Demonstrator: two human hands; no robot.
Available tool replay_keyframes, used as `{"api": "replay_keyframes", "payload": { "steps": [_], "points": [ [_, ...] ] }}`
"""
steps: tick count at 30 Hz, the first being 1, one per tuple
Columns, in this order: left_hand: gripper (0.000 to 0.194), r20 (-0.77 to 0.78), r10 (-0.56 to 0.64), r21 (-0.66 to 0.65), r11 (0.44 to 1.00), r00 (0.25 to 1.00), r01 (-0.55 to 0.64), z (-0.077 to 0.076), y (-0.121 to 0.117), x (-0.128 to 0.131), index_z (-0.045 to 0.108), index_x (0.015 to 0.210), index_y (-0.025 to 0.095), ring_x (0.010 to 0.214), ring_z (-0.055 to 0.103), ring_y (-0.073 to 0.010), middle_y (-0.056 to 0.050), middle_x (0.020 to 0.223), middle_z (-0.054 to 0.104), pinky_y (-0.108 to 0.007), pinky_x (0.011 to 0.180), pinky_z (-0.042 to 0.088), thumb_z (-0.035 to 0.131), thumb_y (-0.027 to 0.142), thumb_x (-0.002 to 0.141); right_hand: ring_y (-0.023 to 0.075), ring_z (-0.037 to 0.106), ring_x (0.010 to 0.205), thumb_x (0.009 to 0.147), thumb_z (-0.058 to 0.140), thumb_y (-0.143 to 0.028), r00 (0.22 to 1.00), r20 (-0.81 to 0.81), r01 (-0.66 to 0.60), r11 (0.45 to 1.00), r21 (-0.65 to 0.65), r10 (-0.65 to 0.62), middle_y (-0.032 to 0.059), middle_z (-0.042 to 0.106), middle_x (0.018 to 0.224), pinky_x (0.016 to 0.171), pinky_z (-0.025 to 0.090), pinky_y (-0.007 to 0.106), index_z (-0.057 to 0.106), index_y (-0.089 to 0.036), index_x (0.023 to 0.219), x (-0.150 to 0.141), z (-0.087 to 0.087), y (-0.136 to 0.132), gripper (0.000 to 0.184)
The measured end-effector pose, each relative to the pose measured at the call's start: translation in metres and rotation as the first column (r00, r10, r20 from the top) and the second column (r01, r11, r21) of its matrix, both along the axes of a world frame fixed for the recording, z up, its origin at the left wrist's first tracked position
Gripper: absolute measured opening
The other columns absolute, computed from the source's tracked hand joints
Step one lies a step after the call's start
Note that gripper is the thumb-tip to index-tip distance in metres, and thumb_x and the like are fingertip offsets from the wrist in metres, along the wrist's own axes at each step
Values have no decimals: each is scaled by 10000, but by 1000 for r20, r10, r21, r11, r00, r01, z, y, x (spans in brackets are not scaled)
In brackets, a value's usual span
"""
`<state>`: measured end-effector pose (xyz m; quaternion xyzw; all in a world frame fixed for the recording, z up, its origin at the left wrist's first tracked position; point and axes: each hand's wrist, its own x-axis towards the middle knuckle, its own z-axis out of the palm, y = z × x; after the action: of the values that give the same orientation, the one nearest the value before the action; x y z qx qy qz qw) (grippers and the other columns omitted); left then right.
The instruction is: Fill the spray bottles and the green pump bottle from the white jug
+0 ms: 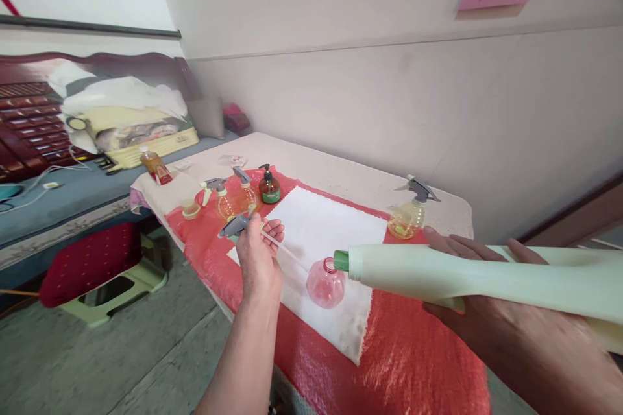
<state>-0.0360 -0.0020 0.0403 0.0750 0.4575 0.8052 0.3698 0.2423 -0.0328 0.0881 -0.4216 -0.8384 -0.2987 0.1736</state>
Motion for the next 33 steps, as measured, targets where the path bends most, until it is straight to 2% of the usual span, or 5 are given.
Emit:
{"api": "replay_keyframes", "payload": {
  "steps": [12, 19, 23, 27, 33],
  "points": [
    [280, -3, -3, -5, 1000, 1000, 3, 0, 0, 0, 582, 847, 143, 706, 656, -159, -76, 774, 679, -270, 671, 488, 645, 411, 796, 318, 638, 1009, 889, 360, -254, 1000, 9, -23, 999, 40, 23, 143, 669, 1178, 949, 441, 581, 555, -132, 1249, -1, -1, 2, 428],
    [291, -6, -5, -8, 1000, 1000, 5, 0, 1, 0, 583, 844, 147, 714, 654, -158, -75, 785, 678, -274, 677, 489, 652, 424, 786, 311, 640, 1016, 903, 339, -254, 1000, -4, 2, 1000, 23, -2, 119, 691, 1145, 986, 415, 569, 566, -183, 1204, 2, 0, 2, 384],
    [292, -1, -6, -6, 1000, 1000, 6, 0, 2, 0, 584, 843, 148, 719, 656, -161, -74, 784, 677, -276, 681, 489, 658, 423, 780, 309, 633, 1025, 889, 351, -251, 1000, 0, 0, 1000, 3, 0, 116, 687, 1156, 975, 425, 568, 576, -177, 1194, 1, 1, 2, 386],
    [293, -8, -6, -3, 1000, 1000, 6, 0, 2, 1, 583, 843, 149, 722, 658, -163, -72, 779, 678, -279, 687, 489, 662, 423, 775, 312, 633, 1028, 903, 345, -240, 1000, 21, -2, 999, 38, 1, 137, 682, 1168, 974, 426, 571, 576, -149, 1198, 0, 2, 1, 385],
    [291, -8, -8, 1, 1000, 1000, 8, -1, 1, 1, 584, 835, 151, 720, 659, -163, -71, 777, 676, -280, 688, 491, 667, 421, 767, 303, 647, 999, 917, 311, -259, 1000, 29, 5, 1000, 29, -6, 117, 682, 1163, 942, 443, 592, 583, -192, 1170, 1, 2, 0, 377]
  ]
}}
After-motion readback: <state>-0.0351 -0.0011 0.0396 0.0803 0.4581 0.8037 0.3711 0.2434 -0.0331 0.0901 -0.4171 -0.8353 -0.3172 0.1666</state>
